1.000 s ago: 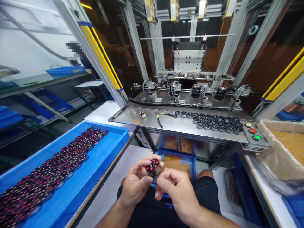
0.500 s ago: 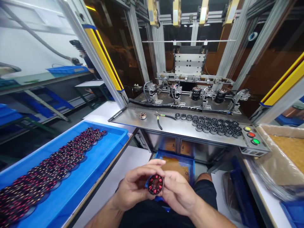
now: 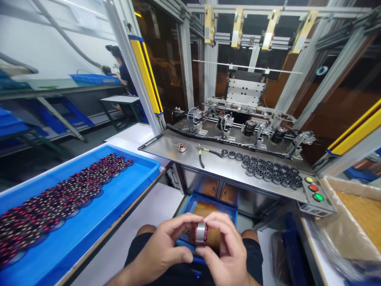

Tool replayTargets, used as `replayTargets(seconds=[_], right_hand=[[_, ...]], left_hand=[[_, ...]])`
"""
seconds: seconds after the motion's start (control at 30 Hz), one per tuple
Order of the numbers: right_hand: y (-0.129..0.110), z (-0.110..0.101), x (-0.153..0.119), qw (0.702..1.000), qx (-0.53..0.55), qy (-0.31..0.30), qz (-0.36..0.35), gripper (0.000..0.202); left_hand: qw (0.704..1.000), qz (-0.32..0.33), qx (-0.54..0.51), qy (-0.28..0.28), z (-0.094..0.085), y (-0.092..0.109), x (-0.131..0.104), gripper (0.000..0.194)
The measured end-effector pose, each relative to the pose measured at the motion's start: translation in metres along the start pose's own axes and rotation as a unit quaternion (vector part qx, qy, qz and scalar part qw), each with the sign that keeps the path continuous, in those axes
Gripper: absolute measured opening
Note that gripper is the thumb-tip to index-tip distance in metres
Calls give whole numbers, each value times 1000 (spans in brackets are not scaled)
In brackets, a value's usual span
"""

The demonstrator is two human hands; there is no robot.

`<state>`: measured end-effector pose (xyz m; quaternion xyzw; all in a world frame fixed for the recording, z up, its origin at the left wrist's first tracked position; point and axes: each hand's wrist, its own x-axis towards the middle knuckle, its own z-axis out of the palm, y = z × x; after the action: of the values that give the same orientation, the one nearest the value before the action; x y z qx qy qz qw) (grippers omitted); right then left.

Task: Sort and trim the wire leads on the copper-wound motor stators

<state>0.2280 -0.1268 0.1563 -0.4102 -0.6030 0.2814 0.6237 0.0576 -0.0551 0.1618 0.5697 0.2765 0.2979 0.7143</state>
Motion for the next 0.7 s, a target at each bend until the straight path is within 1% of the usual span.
replayTargets(seconds=[0.07, 0.1, 0.13, 0.17, 0.2, 0.27, 0.3, 0.37, 0.4, 0.43, 0.5, 0.6, 0.7], right_hand=[[-1, -1, -1, 996, -70, -10, -56, 45], [-1, -1, -1, 993, -94, -13, -75, 45], [-2, -1, -1, 989, -114, -15, -92, 44], [-4, -1, 0, 986, -130, -18, -105, 43], [-5, -2, 0, 983, -142, -21, -111, 43], [-8, -4, 1, 985, -138, -36, -101, 39], [-9, -6, 0, 988, -125, -44, -83, 37], [-10, -9, 0, 994, -89, -56, -38, 30], [-11, -10, 0, 995, -73, -60, -18, 26], [-12, -10, 1, 996, -61, -63, 1, 23], [-15, -9, 4, 996, -47, -67, 25, 14], [-20, -6, 8, 997, -24, -52, 53, 6], [-21, -4, 4, 993, 36, -4, 111, 11]], left_hand=[[996, 6, -88, -32, 9, 1, 0, 54], [991, 12, -127, -38, 12, 1, 0, 52], [988, 20, -149, -40, 13, 0, 0, 49], [988, 32, -148, -37, 13, -1, 0, 47], [991, 52, -122, -29, 13, -1, 1, 46], [993, 122, -9, 2, 9, -1, 1, 49], [984, 167, 64, 20, 7, -1, 1, 51], [949, 254, 183, 45, 4, 3, 1, 56], [934, 282, 216, 48, 4, 5, 1, 56], [926, 297, 230, 46, 4, 6, 0, 56], [926, 297, 230, 46, 5, 9, -1, 53], [944, 259, 198, 54, 7, 7, -3, 54], [976, 199, 74, 41, 10, 2, -3, 50]])
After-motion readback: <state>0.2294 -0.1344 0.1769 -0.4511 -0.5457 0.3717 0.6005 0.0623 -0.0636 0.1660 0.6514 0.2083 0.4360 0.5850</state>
